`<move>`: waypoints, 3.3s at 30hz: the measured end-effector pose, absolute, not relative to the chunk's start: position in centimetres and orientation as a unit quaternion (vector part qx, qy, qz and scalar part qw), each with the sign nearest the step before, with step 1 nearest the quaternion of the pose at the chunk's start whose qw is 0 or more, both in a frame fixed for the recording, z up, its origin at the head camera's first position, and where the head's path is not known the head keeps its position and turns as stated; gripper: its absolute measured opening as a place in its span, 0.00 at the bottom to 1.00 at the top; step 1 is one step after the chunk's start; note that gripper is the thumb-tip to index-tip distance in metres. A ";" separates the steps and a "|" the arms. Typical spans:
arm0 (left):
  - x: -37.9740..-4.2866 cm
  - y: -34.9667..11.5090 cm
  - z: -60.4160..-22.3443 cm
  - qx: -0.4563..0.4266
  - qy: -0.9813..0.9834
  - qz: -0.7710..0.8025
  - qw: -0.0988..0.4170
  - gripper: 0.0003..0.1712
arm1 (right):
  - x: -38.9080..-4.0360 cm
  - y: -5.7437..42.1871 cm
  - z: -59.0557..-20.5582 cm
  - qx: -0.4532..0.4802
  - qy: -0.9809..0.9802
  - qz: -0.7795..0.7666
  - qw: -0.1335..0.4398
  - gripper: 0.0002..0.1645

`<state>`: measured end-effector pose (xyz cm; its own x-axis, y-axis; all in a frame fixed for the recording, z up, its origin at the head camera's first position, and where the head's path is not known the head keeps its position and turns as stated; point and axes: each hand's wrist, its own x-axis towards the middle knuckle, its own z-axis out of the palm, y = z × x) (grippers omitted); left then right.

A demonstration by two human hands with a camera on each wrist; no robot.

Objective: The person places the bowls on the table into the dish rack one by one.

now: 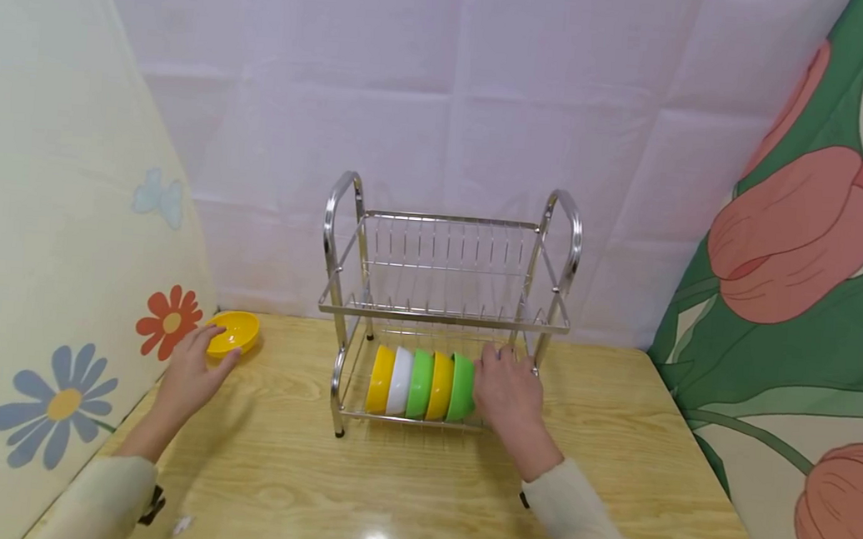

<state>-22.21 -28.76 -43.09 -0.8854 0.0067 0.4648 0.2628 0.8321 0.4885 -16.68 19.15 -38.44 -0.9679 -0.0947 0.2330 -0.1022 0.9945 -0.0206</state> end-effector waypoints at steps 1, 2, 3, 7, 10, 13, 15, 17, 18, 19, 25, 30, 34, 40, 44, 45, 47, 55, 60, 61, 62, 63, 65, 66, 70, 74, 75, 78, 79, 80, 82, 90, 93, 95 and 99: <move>-22.3 -28.8 -43.1 -0.070 -0.930 -0.282 0.224 0.33 | -16.8 19.1 -38.5 0.044 -0.992 0.024 0.114 0.26; -22.3 -28.9 -43.2 -0.069 -0.931 -0.283 0.221 0.33 | -16.8 19.0 -38.6 0.042 -0.992 0.026 0.113 0.25; -22.4 -28.9 -43.2 -0.066 -0.932 -0.283 0.217 0.34 | -16.9 19.0 -38.6 0.037 -0.993 0.033 0.111 0.25; -22.6 -29.3 -43.4 -0.052 -0.937 -0.280 0.200 0.35 | -17.0 18.9 -38.8 0.023 -0.992 0.054 0.111 0.26; -22.9 -29.6 -43.5 -0.041 -0.941 -0.277 0.190 0.36 | -17.2 18.9 -38.9 0.014 -0.991 0.071 0.113 0.26; -23.1 -29.9 -43.6 -0.034 -0.943 -0.278 0.182 0.37 | -17.4 18.9 -39.2 0.008 -0.990 0.080 0.113 0.27; -23.3 -30.0 -43.7 -0.030 -0.944 -0.278 0.177 0.37 | -17.5 18.8 -39.3 0.005 -0.990 0.083 0.111 0.28; -23.4 -30.0 -43.7 -0.025 -0.945 -0.279 0.172 0.37 | -17.7 18.8 -39.5 0.002 -0.990 0.084 0.110 0.29; -23.5 -30.1 -43.7 -0.023 -0.945 -0.279 0.170 0.37 | -17.8 18.8 -39.6 0.001 -0.990 0.085 0.109 0.29; -23.6 -30.1 -43.7 -0.021 -0.945 -0.278 0.169 0.37 | -17.8 18.8 -39.6 0.001 -0.991 0.085 0.108 0.30; -24.4 -30.3 -43.8 -0.019 -0.944 -0.283 0.168 0.37 | -18.0 19.0 -40.1 -0.003 -0.991 0.089 0.103 0.32; -25.2 -30.6 -44.1 -0.005 -0.945 -0.285 0.161 0.38 | -18.3 18.9 -40.5 0.014 -0.988 0.098 0.117 0.31; -25.6 -30.7 -44.2 0.004 -0.947 -0.283 0.151 0.39 | -18.5 18.7 -40.6 0.027 -0.988 0.093 0.118 0.31; -26.2 -30.9 -44.4 0.028 -0.951 -0.280 0.124 0.42 | -18.5 18.2 -41.2 0.019 -0.988 0.101 0.111 0.32; -26.5 -31.2 -44.8 0.045 -0.951 -0.284 0.112 0.44 | -18.4 18.0 -41.3 0.019 -0.986 0.109 0.122 0.31; -26.5 -31.2 -44.8 0.050 -0.951 -0.286 0.108 0.44 | -18.4 17.9 -41.4 0.021 -0.985 0.111 0.127 0.31; -26.7 -31.3 -44.9 0.056 -0.951 -0.287 0.101 0.45 | -18.3 17.9 -41.4 0.023 -0.984 0.115 0.136 0.30; -27.6 -31.6 -45.4 0.080 -0.948 -0.297 0.079 0.50 | -18.5 17.8 -41.6 0.018 -0.979 0.147 0.140 0.30; -27.9 -31.6 -45.7 0.082 -0.949 -0.294 0.075 0.53 | -18.5 17.7 -41.7 0.023 -0.977 0.162 0.139 0.32; -28.0 -31.6 -45.8 0.082 -0.950 -0.293 0.074 0.54 | -18.5 17.7 -41.8 0.025 -0.976 0.162 0.141 0.33; -28.0 -31.6 -45.9 0.082 -0.950 -0.293 0.074 0.55 | -18.5 17.6 -41.8 0.027 -0.976 0.162 0.143 0.33; -28.0 -31.6 -45.9 0.082 -0.950 -0.292 0.074 0.56 | -18.6 17.6 -41.9 0.030 -0.975 0.163 0.144 0.33; -28.1 -31.7 -46.1 0.079 -0.950 -0.292 0.075 0.56 | -18.6 17.6 -42.1 0.037 -0.975 0.161 0.148 0.33; -28.1 -31.7 -46.1 0.078 -0.950 -0.293 0.075 0.57 | -18.6 17.5 -42.1 0.038 -0.975 0.160 0.150 0.33; -28.2 -32.0 -46.3 0.075 -0.949 -0.298 0.073 0.58 | -18.7 17.4 -42.3 0.042 -0.974 0.157 0.156 0.33; -28.4 -32.2 -46.5 0.072 -0.947 -0.307 0.064 0.59 | -18.6 17.4 -42.2 0.040 -0.974 0.158 0.156 0.33; -28.4 -32.2 -46.6 0.071 -0.946 -0.309 0.060 0.60 | -18.6 17.4 -42.2 0.038 -0.974 0.158 0.156 0.33; -28.6 -32.1 -46.8 0.067 -0.946 -0.313 0.051 0.61 | -18.5 17.5 -42.3 0.036 -0.974 0.159 0.157 0.33; -28.6 -32.1 -46.9 0.066 -0.946 -0.314 0.050 0.60 | -18.5 17.5 -42.3 0.036 -0.974 0.160 0.157 0.33; -28.7 -32.0 -46.9 0.064 -0.946 -0.315 0.048 0.60 | -18.5 17.6 -42.3 0.034 -0.973 0.163 0.157 0.33; -28.8 -32.0 -47.0 0.063 -0.946 -0.314 0.047 0.61 | -18.4 17.6 -42.3 0.033 -0.973 0.167 0.157 0.32; -29.1 -32.2 -46.7 0.060 -0.947 -0.314 0.034 0.67 | -18.4 17.6 -42.2 0.011 -0.974 0.185 0.133 0.34; -29.3 -32.1 -46.5 0.069 -0.945 -0.318 0.020 0.70 | -18.4 17.6 -42.2 0.008 -0.974 0.188 0.127 0.35; -29.4 -32.0 -46.4 0.075 -0.945 -0.317 0.013 0.72 | -18.4 17.6 -42.2 0.009 -0.974 0.187 0.127 0.35; -29.7 -32.1 -46.7 0.085 -0.947 -0.311 0.012 0.75 | -18.3 17.7 -42.4 0.013 -0.974 0.185 0.128 0.34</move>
<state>-29.70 -32.06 -46.75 -0.9854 -0.1677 -0.0302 -0.1529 0.7922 0.5908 -18.35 17.69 -42.35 -0.9667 0.0225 0.2548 -0.0728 0.9309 -0.3581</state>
